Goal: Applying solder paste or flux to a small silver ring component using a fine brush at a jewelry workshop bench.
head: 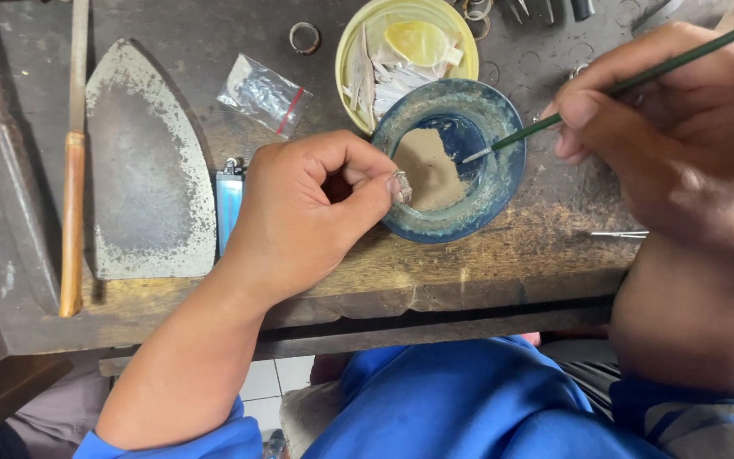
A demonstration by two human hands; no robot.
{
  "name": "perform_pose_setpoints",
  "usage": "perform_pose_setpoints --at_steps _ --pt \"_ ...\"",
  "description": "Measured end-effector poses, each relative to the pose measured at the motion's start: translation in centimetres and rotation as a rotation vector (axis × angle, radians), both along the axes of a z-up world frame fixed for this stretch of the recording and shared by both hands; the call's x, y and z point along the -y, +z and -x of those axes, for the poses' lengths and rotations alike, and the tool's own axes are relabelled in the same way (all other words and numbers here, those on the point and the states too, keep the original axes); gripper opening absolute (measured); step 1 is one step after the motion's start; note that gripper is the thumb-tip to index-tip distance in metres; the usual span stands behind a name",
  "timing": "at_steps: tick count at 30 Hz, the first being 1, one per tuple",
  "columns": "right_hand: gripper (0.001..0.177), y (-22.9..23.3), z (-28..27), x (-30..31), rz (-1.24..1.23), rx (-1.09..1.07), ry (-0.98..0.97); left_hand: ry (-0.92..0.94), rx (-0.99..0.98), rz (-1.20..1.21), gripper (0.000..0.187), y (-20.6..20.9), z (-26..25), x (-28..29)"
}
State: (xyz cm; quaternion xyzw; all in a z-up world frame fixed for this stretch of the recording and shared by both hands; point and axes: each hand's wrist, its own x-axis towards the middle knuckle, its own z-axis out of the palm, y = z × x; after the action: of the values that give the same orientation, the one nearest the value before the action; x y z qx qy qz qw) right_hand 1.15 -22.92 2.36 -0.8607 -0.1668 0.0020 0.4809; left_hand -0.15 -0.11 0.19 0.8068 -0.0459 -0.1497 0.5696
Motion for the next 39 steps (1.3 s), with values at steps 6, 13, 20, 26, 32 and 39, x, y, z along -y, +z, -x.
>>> perform_pose_setpoints --at_steps 6,13,20,26,32,39 --pt "0.003 0.6 0.1 -0.6 0.041 -0.044 -0.046 -0.007 0.013 -0.014 0.009 0.0 0.1 0.0" --pt "0.004 0.6 0.1 -0.6 0.063 -0.058 -0.050 0.015 0.007 -0.036 0.008 0.0 0.0 0.1" --pt "0.007 -0.1 0.3 0.0 -0.025 -0.051 -0.016 0.031 -0.007 -0.041 0.007 -0.1 -0.1 0.1" --pt "0.016 -1.6 1.2 0.6 -0.331 0.038 0.048 0.054 -0.060 0.019 0.008 -0.3 -0.2 0.1" --pt "0.016 -1.9 1.0 0.2 -0.276 0.322 0.169 0.061 -0.100 0.017 0.008 -0.4 -0.3 0.1" --pt "0.015 -2.1 0.8 0.2 -0.264 0.357 0.253 0.055 -0.101 0.032 0.011 -0.4 -0.3 0.1"
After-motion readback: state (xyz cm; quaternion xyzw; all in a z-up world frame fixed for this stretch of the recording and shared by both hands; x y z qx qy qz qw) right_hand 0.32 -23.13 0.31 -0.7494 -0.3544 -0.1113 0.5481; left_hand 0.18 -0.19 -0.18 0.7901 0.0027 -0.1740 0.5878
